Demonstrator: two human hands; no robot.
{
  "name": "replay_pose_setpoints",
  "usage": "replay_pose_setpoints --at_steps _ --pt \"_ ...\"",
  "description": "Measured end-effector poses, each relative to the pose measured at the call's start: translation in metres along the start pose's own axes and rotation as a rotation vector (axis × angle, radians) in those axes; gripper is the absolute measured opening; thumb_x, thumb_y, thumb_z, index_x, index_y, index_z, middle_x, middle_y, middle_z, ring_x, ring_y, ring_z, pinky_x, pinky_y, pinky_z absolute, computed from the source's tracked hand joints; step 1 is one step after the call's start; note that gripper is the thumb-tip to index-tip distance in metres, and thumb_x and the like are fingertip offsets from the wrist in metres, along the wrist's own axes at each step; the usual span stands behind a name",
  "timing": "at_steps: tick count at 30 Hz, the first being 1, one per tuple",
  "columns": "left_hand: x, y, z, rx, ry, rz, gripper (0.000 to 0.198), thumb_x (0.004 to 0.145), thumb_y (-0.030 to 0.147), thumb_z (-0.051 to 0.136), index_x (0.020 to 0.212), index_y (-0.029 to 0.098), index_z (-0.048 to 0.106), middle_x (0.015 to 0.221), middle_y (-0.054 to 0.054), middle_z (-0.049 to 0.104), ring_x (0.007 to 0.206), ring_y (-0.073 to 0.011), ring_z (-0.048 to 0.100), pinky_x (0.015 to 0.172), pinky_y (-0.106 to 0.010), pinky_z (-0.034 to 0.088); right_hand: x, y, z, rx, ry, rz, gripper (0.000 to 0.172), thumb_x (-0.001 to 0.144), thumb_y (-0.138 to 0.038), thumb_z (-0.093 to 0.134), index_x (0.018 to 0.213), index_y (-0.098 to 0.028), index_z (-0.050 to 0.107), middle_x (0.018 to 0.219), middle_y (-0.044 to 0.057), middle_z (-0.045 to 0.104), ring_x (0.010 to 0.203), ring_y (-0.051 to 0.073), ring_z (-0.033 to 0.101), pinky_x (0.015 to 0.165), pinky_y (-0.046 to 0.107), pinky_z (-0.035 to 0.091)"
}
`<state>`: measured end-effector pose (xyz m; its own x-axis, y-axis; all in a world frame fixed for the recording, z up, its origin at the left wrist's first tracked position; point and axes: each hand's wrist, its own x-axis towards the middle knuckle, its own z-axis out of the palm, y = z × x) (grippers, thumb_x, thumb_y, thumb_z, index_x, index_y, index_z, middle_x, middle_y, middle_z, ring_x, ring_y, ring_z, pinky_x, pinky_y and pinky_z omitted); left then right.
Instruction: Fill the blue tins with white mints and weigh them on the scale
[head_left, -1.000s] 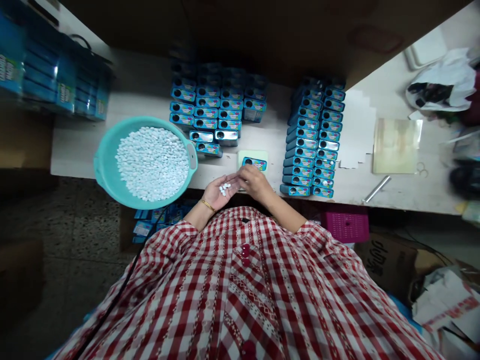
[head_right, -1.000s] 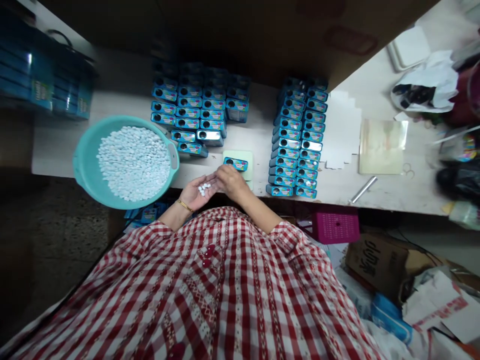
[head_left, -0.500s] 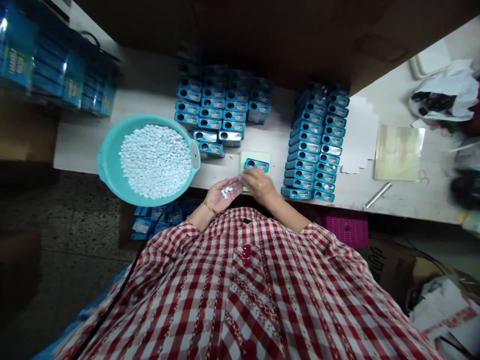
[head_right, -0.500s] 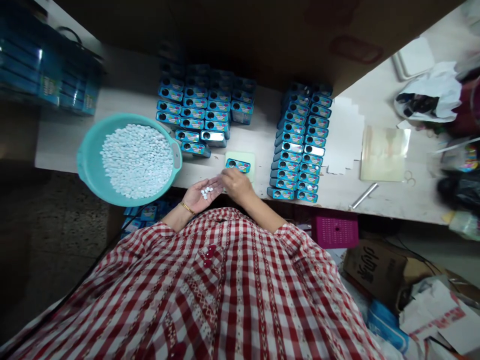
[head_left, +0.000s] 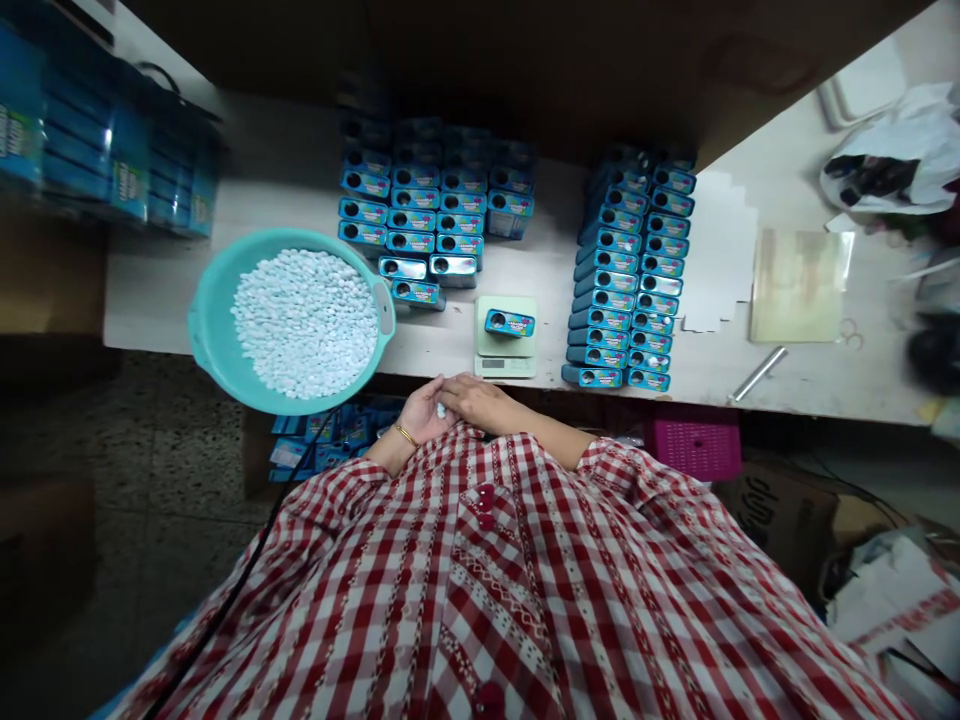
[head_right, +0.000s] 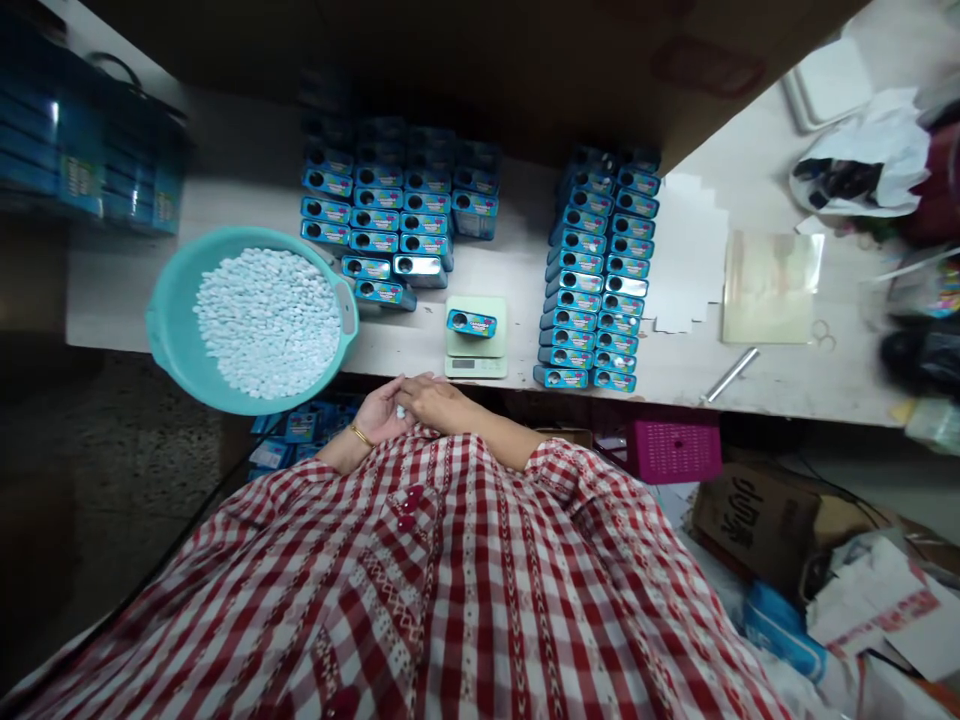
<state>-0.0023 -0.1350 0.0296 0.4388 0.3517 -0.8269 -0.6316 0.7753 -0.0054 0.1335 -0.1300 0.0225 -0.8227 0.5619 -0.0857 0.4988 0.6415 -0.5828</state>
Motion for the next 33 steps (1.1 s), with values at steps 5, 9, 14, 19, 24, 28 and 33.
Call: replay_pose_setpoints --at_steps 5,9,14,19,24,28,33 --pt "0.005 0.000 0.004 -0.019 -0.016 0.059 0.039 0.093 0.022 0.029 0.095 0.007 0.064 0.075 -0.010 0.070 0.082 -0.0191 0.068 0.091 -0.037 0.049 -0.008 0.012 -0.008 0.218 0.175 0.074 0.015 0.089 -0.015 0.049 0.099 -0.013 0.060 0.095 0.008 0.061 0.090 0.016 0.056 0.082 0.028 0.046" --pt "0.011 0.006 0.020 -0.010 -0.050 0.102 0.036 0.092 0.022 0.033 0.098 0.006 0.065 0.078 -0.011 0.070 0.080 -0.0170 0.067 0.091 -0.033 0.048 -0.014 0.034 -0.029 0.285 0.437 0.173 0.015 0.090 -0.018 0.046 0.094 -0.015 0.060 0.090 0.007 0.061 0.085 0.014 0.057 0.077 0.026 0.048" --pt "0.015 0.017 0.038 0.051 -0.074 0.163 0.039 0.090 0.025 0.036 0.114 0.005 0.060 0.099 -0.016 0.070 0.102 -0.0211 0.064 0.096 -0.035 0.045 -0.016 0.077 -0.051 0.160 0.568 0.260 0.016 0.089 -0.019 0.046 0.095 -0.018 0.061 0.092 0.007 0.062 0.089 0.016 0.057 0.080 0.028 0.048" --pt "0.013 0.015 0.029 0.038 -0.033 0.166 0.039 0.090 0.023 0.036 0.117 0.006 0.059 0.101 -0.015 0.070 0.102 -0.0208 0.064 0.096 -0.035 0.045 -0.027 0.084 -0.053 -0.036 0.527 0.344 0.024 0.092 -0.018 0.041 0.103 -0.015 0.062 0.103 0.012 0.062 0.097 0.020 0.055 0.087 0.034 0.047" --pt "0.012 0.007 0.017 -0.005 -0.025 0.143 0.042 0.092 0.027 0.034 0.120 0.006 0.056 0.103 -0.015 0.070 0.103 -0.0214 0.064 0.098 -0.037 0.044 -0.015 0.025 -0.031 -0.102 0.253 0.100 0.024 0.092 -0.021 0.043 0.106 -0.014 0.061 0.107 0.012 0.061 0.098 0.020 0.054 0.085 0.033 0.047" --pt "0.006 0.003 0.006 -0.015 -0.030 0.155 0.050 0.092 0.038 0.031 0.128 0.009 0.050 0.119 -0.017 0.063 0.115 -0.0263 0.057 0.102 -0.047 0.038 0.007 -0.010 -0.012 -0.128 0.001 0.013 0.026 0.092 -0.015 0.039 0.110 -0.011 0.058 0.106 0.012 0.059 0.100 0.022 0.053 0.082 0.036 0.047" --pt "-0.004 0.004 -0.005 -0.017 0.003 0.134 0.054 0.093 0.040 0.028 0.134 0.010 0.046 0.124 -0.018 0.060 0.119 -0.0278 0.053 0.103 -0.049 0.035 0.013 -0.010 -0.010 -0.086 -0.114 -0.055 0.021 0.093 -0.014 0.039 0.098 -0.011 0.059 0.100 0.010 0.057 0.099 0.018 0.053 0.083 0.032 0.045"
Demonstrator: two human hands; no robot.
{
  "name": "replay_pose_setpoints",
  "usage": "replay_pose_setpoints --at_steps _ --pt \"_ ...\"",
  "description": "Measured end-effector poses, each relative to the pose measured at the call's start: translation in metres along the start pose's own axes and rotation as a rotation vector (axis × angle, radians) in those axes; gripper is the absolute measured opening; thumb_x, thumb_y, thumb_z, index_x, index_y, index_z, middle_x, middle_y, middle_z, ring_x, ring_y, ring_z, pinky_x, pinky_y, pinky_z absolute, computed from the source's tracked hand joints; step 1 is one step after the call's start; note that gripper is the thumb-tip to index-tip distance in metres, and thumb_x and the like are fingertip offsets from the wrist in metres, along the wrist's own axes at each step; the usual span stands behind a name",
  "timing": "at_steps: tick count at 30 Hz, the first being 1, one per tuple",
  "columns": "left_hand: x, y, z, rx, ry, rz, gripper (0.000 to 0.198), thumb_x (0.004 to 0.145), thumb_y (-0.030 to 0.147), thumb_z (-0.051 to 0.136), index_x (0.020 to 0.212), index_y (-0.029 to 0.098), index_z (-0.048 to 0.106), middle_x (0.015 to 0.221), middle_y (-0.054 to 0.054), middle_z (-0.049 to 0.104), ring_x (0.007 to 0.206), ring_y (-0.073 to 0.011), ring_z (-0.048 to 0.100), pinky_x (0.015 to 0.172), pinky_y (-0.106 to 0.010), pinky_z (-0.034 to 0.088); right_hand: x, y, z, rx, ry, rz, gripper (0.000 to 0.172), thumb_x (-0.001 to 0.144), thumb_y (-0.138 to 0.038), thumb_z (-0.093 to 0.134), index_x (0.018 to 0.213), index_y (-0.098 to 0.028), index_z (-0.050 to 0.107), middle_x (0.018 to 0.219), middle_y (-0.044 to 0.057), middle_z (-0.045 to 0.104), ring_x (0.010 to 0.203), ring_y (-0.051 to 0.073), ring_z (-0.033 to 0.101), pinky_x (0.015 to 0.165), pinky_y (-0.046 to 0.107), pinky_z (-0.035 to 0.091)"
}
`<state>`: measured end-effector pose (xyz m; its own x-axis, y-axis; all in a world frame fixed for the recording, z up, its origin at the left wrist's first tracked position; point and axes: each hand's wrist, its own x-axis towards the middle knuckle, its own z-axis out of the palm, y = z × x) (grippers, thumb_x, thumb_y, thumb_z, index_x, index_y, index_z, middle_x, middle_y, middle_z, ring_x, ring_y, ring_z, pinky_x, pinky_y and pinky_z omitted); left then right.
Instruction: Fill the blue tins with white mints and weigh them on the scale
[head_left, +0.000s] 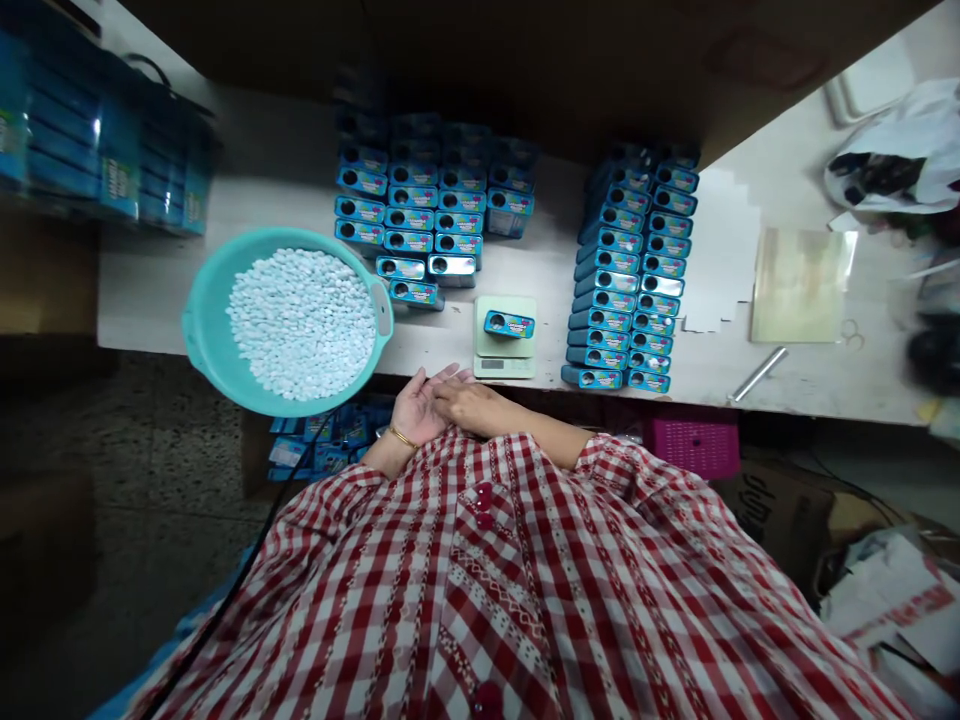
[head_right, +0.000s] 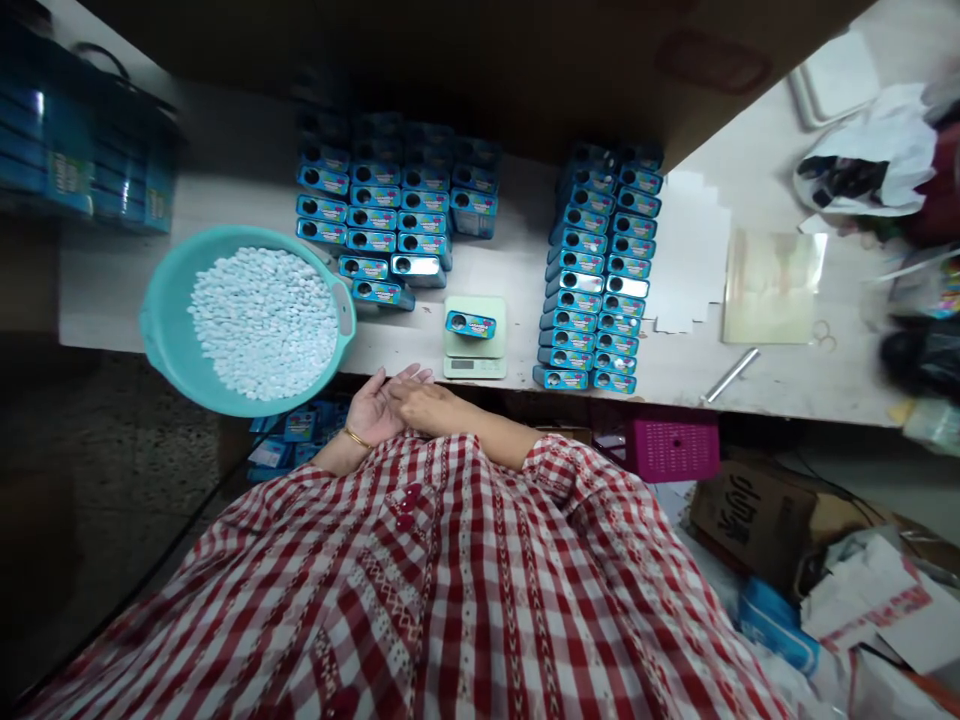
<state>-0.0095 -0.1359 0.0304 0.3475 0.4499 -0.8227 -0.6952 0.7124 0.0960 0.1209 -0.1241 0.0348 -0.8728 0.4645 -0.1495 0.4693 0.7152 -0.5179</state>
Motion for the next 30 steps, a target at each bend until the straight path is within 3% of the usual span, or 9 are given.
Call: replay_pose_setpoints --at_steps 4,10,18,21,24,27,30 --pt "-0.003 0.002 0.001 0.002 0.011 -0.026 0.057 0.092 0.044 0.028 0.133 0.009 0.047 0.121 -0.019 0.061 0.115 -0.0294 0.056 0.099 -0.051 0.038 0.003 0.004 0.001 0.072 0.008 -0.037 0.018 0.092 -0.014 0.043 0.094 -0.011 0.060 0.097 0.009 0.058 0.100 0.017 0.053 0.087 0.031 0.043" --pt "0.001 0.002 0.003 0.027 -0.028 -0.069 0.055 0.091 0.043 0.030 0.127 0.008 0.052 0.114 -0.020 0.065 0.108 -0.0291 0.060 0.094 -0.049 0.043 0.003 0.009 0.006 0.177 0.071 0.021 0.017 0.091 -0.018 0.046 0.093 -0.011 0.061 0.097 0.011 0.061 0.096 0.019 0.056 0.083 0.032 0.045" --pt "0.010 0.001 0.018 0.035 -0.083 -0.088 0.053 0.093 0.041 0.027 0.112 0.005 0.061 0.099 -0.018 0.069 0.093 -0.0248 0.066 0.086 -0.042 0.049 -0.015 0.019 -0.002 0.317 0.257 0.102 0.011 0.087 -0.017 0.051 0.089 -0.013 0.061 0.093 0.009 0.062 0.091 0.016 0.055 0.083 0.029 0.046" --pt "0.014 0.006 0.032 0.028 -0.106 0.020 0.046 0.093 0.039 0.031 0.100 0.008 0.064 0.092 -0.014 0.070 0.085 -0.0204 0.067 0.082 -0.036 0.050 -0.025 0.041 -0.015 0.366 0.465 0.171 0.012 0.088 -0.018 0.049 0.088 -0.015 0.061 0.088 0.007 0.061 0.088 0.016 0.054 0.081 0.029 0.046" --pt "0.015 0.018 0.043 0.061 -0.012 0.188 0.033 0.090 0.035 0.040 0.092 0.012 0.064 0.086 -0.010 0.070 0.085 -0.0180 0.066 0.083 -0.033 0.049 -0.030 0.072 -0.028 0.340 0.638 0.286 0.014 0.088 -0.018 0.047 0.089 -0.017 0.060 0.088 0.006 0.060 0.086 0.016 0.054 0.079 0.029 0.046" --pt "0.017 0.034 0.042 0.129 0.113 0.386 0.019 0.084 0.028 0.050 0.088 0.016 0.063 0.081 -0.006 0.069 0.081 -0.0146 0.065 0.082 -0.029 0.048 -0.033 0.097 -0.034 0.247 0.604 0.361 0.015 0.086 -0.015 0.048 0.090 -0.019 0.062 0.092 0.007 0.060 0.088 0.017 0.055 0.082 0.030 0.046" --pt "0.022 0.060 0.026 0.226 0.243 0.636 0.014 0.078 0.026 0.056 0.088 0.018 0.062 0.084 -0.004 0.067 0.082 -0.0133 0.063 0.081 -0.026 0.047 -0.036 0.106 -0.035 0.154 0.534 0.395 0.018 0.085 -0.013 0.049 0.094 -0.018 0.064 0.099 0.009 0.062 0.094 0.020 0.055 0.086 0.034 0.046"
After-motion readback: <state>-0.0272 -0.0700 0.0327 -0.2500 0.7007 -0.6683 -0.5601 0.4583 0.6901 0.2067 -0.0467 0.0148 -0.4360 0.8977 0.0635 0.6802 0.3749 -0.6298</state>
